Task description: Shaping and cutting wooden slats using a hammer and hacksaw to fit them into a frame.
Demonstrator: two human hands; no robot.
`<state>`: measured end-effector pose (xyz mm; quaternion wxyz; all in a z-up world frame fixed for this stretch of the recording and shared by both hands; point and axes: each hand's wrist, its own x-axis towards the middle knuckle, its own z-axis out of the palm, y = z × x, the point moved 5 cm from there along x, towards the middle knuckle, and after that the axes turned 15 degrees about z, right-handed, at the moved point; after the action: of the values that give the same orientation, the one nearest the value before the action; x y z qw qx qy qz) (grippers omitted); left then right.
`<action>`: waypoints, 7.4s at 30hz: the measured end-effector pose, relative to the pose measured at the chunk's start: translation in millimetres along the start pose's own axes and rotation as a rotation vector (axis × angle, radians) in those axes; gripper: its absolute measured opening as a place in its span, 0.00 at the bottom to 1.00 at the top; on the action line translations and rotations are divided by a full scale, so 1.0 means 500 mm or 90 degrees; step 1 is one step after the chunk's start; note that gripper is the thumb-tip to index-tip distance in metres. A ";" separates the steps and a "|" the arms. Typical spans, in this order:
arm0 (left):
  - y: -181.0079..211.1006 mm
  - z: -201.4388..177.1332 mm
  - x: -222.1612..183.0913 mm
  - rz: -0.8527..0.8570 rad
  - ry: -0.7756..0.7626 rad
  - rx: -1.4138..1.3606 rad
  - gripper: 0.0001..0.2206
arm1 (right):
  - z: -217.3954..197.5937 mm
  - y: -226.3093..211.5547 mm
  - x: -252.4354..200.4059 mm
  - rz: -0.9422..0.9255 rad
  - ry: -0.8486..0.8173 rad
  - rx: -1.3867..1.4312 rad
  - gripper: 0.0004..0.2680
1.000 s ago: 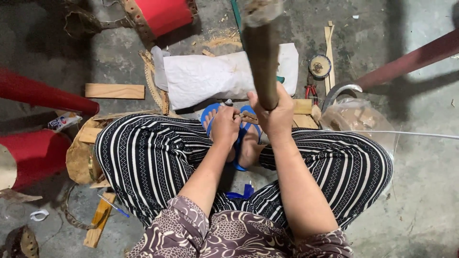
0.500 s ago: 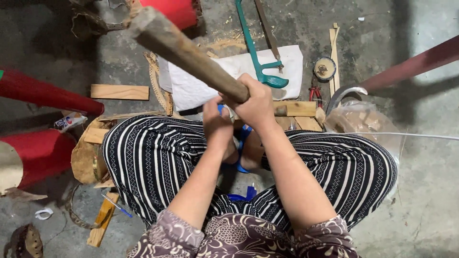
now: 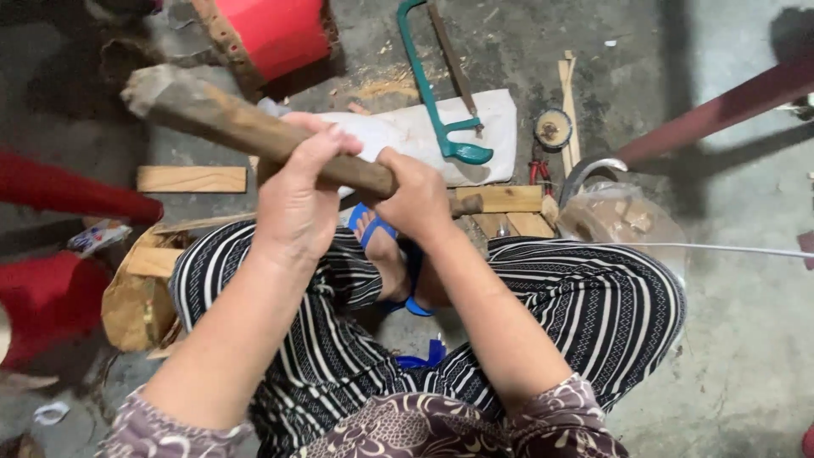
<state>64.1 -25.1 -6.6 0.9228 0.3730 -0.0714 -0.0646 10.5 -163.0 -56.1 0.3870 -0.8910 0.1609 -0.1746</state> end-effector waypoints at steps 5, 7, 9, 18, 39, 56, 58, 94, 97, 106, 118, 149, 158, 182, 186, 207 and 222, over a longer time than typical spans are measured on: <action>0.018 -0.013 0.004 -0.004 0.021 -0.031 0.04 | -0.076 0.087 0.095 -0.002 -0.230 0.175 0.18; 0.024 -0.022 -0.003 -0.002 0.039 -0.033 0.04 | -0.128 0.172 0.148 0.049 -0.229 0.249 0.21; 0.030 -0.033 -0.009 0.014 0.066 -0.023 0.04 | -0.217 0.282 0.199 0.263 0.083 0.319 0.05; 0.052 -0.043 -0.030 0.016 0.094 0.007 0.02 | -0.133 0.821 0.073 0.625 -0.344 -0.570 0.17; 0.051 -0.124 -0.074 0.055 0.174 -0.001 0.03 | -0.099 0.561 0.050 0.571 -0.537 -0.755 0.20; 0.030 -0.139 -0.074 0.097 0.240 -0.042 0.07 | -0.007 0.411 -0.145 0.592 -0.251 -0.037 0.35; 0.028 -0.140 -0.073 0.098 0.247 -0.049 0.07 | -0.009 0.404 -0.145 0.586 -0.242 -0.031 0.35; 0.007 0.084 -0.070 0.253 -0.080 0.391 0.08 | -0.131 0.272 -0.143 0.330 -0.105 -0.344 0.20; 0.004 0.086 -0.063 0.283 -0.105 0.411 0.07 | -0.193 0.128 -0.087 0.096 0.000 -0.237 0.22; -0.017 0.045 -0.051 0.269 -0.039 0.335 0.05 | 0.040 0.147 0.048 0.012 -0.306 0.117 0.15; -0.264 -0.068 -0.247 -0.237 0.062 0.636 0.38 | -0.060 0.044 0.011 -0.023 -0.160 0.209 0.09; -0.103 0.383 -0.084 0.398 -0.530 0.389 0.11 | -0.150 0.202 -0.034 0.055 -0.056 0.623 0.06; -0.114 0.198 -0.023 0.248 -0.325 0.362 0.19 | -0.162 0.223 -0.047 0.084 -0.022 0.794 0.07; -0.488 -0.205 -0.138 -0.199 -0.262 0.852 0.02 | -0.269 0.308 -0.019 0.092 -0.019 0.812 0.07; -0.392 -0.156 -0.152 -0.195 -0.249 0.781 0.03 | -0.289 0.254 -0.007 0.074 -0.043 0.709 0.08; -0.146 0.174 -0.100 -0.200 -0.552 0.789 0.05 | -0.544 0.106 0.012 0.062 0.042 0.150 0.06; -1.030 0.210 0.176 -0.299 -0.478 0.949 0.19 | -0.598 0.274 -0.064 0.368 0.244 0.164 0.08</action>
<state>97.7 -478.9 -283.7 0.3162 0.8395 -0.3164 -0.3086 -169.0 -427.7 27.1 0.4919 -0.7039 0.4523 -0.2409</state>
